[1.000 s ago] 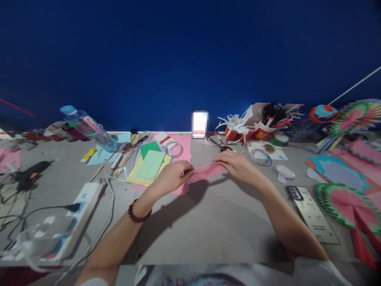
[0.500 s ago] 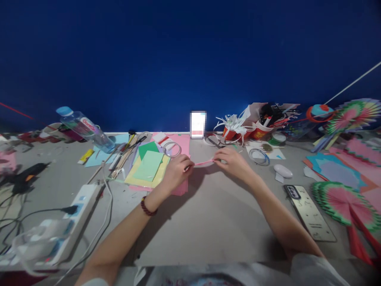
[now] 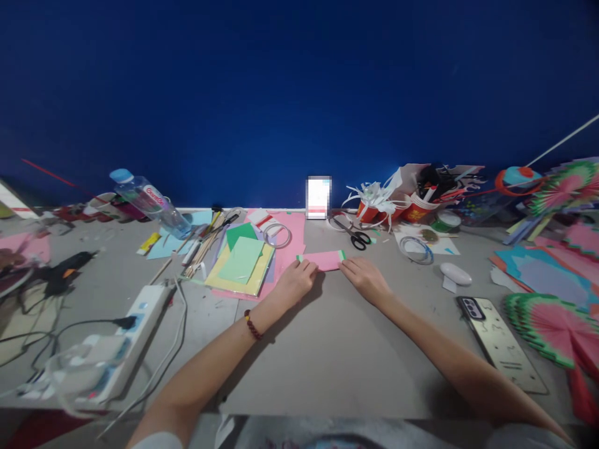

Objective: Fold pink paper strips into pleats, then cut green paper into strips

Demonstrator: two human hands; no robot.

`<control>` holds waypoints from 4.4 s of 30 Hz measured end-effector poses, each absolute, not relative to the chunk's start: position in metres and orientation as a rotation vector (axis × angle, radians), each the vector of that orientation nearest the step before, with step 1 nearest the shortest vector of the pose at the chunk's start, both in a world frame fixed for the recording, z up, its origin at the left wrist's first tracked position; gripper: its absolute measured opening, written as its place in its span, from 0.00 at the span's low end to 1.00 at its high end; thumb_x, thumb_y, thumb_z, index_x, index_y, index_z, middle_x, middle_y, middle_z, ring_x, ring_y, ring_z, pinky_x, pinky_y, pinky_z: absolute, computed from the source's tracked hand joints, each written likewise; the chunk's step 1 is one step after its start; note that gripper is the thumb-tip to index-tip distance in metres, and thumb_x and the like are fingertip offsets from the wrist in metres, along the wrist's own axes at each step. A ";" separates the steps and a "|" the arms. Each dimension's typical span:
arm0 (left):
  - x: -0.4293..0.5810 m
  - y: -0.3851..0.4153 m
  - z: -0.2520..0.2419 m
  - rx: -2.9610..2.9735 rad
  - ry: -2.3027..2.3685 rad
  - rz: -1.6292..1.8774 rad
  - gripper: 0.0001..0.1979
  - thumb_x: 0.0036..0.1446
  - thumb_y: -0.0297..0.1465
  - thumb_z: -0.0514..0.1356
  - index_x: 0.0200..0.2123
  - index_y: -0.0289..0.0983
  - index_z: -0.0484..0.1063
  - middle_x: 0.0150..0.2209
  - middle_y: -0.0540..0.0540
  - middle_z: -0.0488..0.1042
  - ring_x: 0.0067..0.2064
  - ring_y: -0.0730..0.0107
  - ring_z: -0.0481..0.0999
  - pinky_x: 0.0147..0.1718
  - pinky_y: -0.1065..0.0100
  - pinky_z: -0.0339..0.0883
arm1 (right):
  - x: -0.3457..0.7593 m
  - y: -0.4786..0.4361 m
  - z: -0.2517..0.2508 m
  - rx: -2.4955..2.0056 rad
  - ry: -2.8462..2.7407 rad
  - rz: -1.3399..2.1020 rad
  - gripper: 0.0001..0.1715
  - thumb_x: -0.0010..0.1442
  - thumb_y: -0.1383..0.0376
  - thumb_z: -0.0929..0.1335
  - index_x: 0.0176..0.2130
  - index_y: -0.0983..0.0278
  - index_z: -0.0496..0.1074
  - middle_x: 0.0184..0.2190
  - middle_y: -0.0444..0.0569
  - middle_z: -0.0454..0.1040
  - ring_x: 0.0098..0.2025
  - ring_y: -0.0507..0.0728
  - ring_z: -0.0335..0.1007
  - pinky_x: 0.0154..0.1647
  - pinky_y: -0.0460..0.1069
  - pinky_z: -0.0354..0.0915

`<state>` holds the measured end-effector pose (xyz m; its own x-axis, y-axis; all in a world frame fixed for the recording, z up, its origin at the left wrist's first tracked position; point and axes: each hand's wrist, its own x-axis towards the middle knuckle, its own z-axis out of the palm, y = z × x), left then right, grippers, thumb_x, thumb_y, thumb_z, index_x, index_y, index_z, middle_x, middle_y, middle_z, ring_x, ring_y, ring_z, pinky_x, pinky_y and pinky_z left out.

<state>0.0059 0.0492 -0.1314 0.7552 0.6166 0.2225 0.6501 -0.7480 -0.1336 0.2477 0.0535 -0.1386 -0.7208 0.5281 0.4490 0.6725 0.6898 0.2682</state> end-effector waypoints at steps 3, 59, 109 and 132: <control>0.008 0.040 -0.134 -2.720 -1.064 -0.159 0.08 0.60 0.20 0.54 0.41 0.32 0.69 0.42 0.41 0.70 0.42 0.61 0.70 0.39 0.61 0.62 | 0.244 0.043 -0.139 -1.102 -2.588 -0.494 0.15 0.62 0.76 0.62 0.44 0.72 0.75 0.40 0.57 0.78 0.41 0.60 0.71 0.44 0.53 0.68; 0.031 0.003 -0.133 -2.614 -1.508 -0.312 0.10 0.56 0.24 0.55 0.42 0.29 0.71 0.42 0.37 0.70 0.45 0.56 0.69 0.46 0.57 0.66 | 0.221 0.004 -0.136 -1.511 -2.505 -0.340 0.22 0.58 0.75 0.64 0.52 0.69 0.70 0.50 0.57 0.76 0.49 0.62 0.71 0.49 0.56 0.62; -0.014 0.072 -0.133 -2.906 -1.235 -0.746 0.12 0.66 0.27 0.50 0.43 0.38 0.72 0.43 0.44 0.75 0.43 0.67 0.74 0.36 0.68 0.67 | 0.252 0.087 -0.156 -1.165 -2.147 0.316 0.12 0.66 0.65 0.62 0.35 0.62 0.74 0.35 0.51 0.76 0.41 0.57 0.72 0.45 0.53 0.68; -0.022 0.075 -0.143 -2.808 -1.128 -0.780 0.08 0.63 0.26 0.55 0.40 0.37 0.74 0.35 0.45 0.74 0.40 0.65 0.71 0.37 0.64 0.62 | 0.267 0.084 -0.160 -1.106 -2.241 0.239 0.13 0.65 0.63 0.63 0.38 0.61 0.77 0.39 0.52 0.78 0.43 0.59 0.73 0.47 0.55 0.70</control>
<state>-0.0219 0.0752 -0.1427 0.6148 0.6448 0.4541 0.6529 -0.7391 0.1656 0.2668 0.0838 -0.1598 -0.4568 0.7668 0.4509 0.6545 0.6330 -0.4134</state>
